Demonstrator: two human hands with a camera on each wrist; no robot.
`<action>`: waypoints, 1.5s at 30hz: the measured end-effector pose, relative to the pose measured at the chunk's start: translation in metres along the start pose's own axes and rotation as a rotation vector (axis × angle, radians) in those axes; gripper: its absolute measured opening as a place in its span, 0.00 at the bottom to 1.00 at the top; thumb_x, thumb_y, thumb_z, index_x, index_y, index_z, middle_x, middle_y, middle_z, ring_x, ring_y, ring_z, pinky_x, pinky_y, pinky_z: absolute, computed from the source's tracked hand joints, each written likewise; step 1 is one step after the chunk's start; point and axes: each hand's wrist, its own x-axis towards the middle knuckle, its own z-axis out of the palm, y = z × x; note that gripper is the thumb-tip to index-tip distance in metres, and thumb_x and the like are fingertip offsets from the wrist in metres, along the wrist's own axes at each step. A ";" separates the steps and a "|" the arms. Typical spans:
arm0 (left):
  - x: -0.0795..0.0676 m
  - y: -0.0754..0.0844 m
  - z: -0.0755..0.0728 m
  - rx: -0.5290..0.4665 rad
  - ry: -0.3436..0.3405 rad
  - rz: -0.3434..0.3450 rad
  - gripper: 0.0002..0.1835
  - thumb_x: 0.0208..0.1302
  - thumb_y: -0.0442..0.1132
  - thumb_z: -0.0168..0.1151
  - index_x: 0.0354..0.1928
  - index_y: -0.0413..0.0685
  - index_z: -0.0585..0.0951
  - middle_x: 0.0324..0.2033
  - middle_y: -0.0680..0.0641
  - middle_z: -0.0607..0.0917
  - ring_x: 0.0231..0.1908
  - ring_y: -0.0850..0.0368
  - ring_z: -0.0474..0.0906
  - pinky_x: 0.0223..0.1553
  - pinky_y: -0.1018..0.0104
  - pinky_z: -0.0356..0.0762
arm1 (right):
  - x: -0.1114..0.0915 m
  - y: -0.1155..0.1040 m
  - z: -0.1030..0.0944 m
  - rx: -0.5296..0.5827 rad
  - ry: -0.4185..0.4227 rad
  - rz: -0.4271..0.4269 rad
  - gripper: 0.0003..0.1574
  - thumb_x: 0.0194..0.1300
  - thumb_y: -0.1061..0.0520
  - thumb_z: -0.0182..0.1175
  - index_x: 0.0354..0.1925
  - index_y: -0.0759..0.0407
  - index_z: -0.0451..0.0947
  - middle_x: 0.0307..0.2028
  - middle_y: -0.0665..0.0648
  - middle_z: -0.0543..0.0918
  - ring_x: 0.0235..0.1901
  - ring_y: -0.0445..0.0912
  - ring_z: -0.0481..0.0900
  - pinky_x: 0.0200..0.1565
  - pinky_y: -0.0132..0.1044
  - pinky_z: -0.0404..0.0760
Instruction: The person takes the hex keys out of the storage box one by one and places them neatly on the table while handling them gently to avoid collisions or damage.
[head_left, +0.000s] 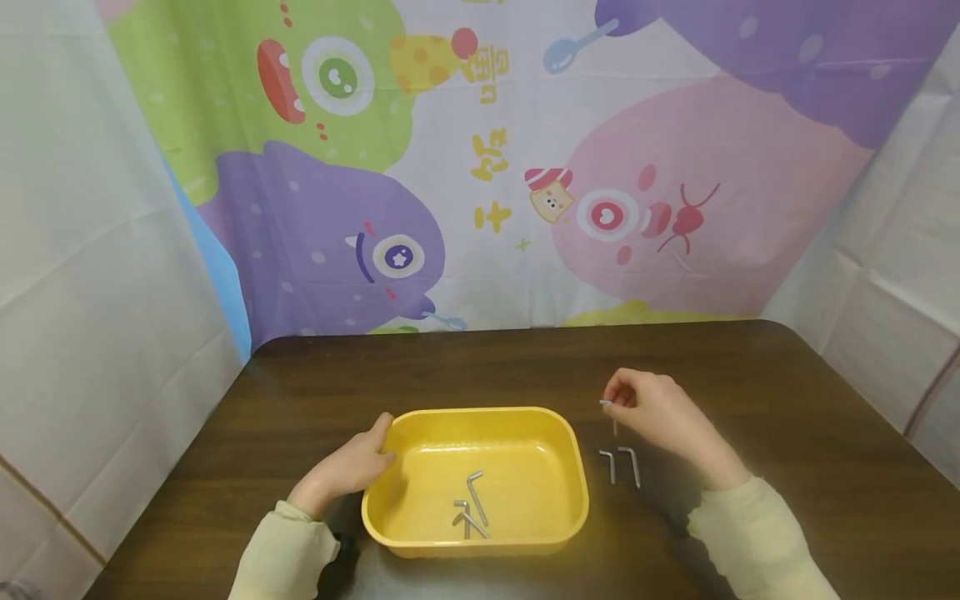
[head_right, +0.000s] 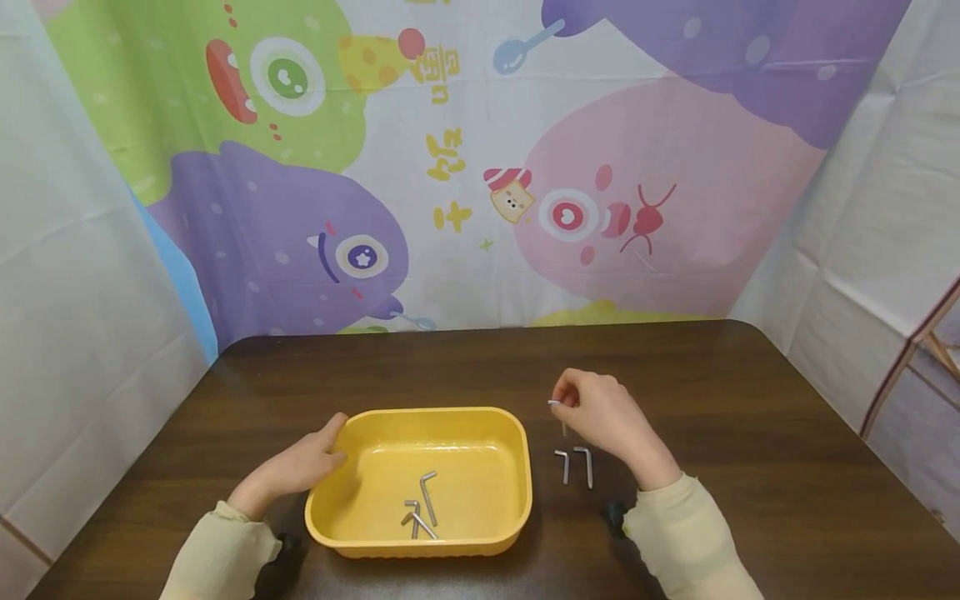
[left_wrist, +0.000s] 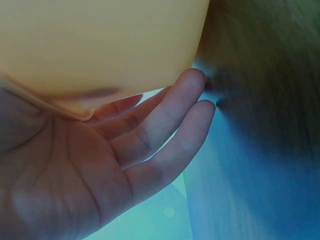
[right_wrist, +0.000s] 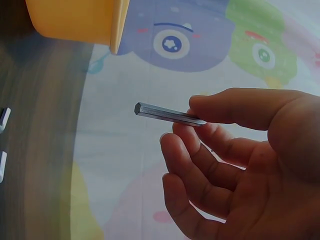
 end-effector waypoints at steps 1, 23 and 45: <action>0.000 0.000 0.000 0.000 0.001 -0.001 0.27 0.60 0.31 0.48 0.60 0.31 0.56 0.50 0.32 0.73 0.41 0.51 0.73 0.46 0.54 0.70 | 0.000 0.001 0.000 -0.002 -0.004 0.002 0.04 0.54 0.58 0.61 0.27 0.54 0.74 0.21 0.47 0.76 0.24 0.40 0.71 0.30 0.35 0.69; 0.001 -0.002 0.001 -0.004 -0.001 -0.012 0.26 0.60 0.30 0.48 0.60 0.32 0.57 0.50 0.34 0.74 0.42 0.51 0.73 0.48 0.53 0.69 | 0.001 0.023 -0.007 0.031 -0.126 0.050 0.03 0.54 0.60 0.60 0.29 0.57 0.75 0.22 0.50 0.74 0.22 0.43 0.68 0.27 0.35 0.68; 0.000 0.000 0.000 0.001 0.010 0.003 0.26 0.58 0.30 0.47 0.59 0.31 0.57 0.47 0.35 0.75 0.38 0.52 0.73 0.44 0.56 0.70 | 0.004 0.043 -0.002 0.037 -0.232 0.134 0.03 0.53 0.60 0.58 0.28 0.59 0.75 0.22 0.50 0.74 0.22 0.43 0.68 0.26 0.36 0.68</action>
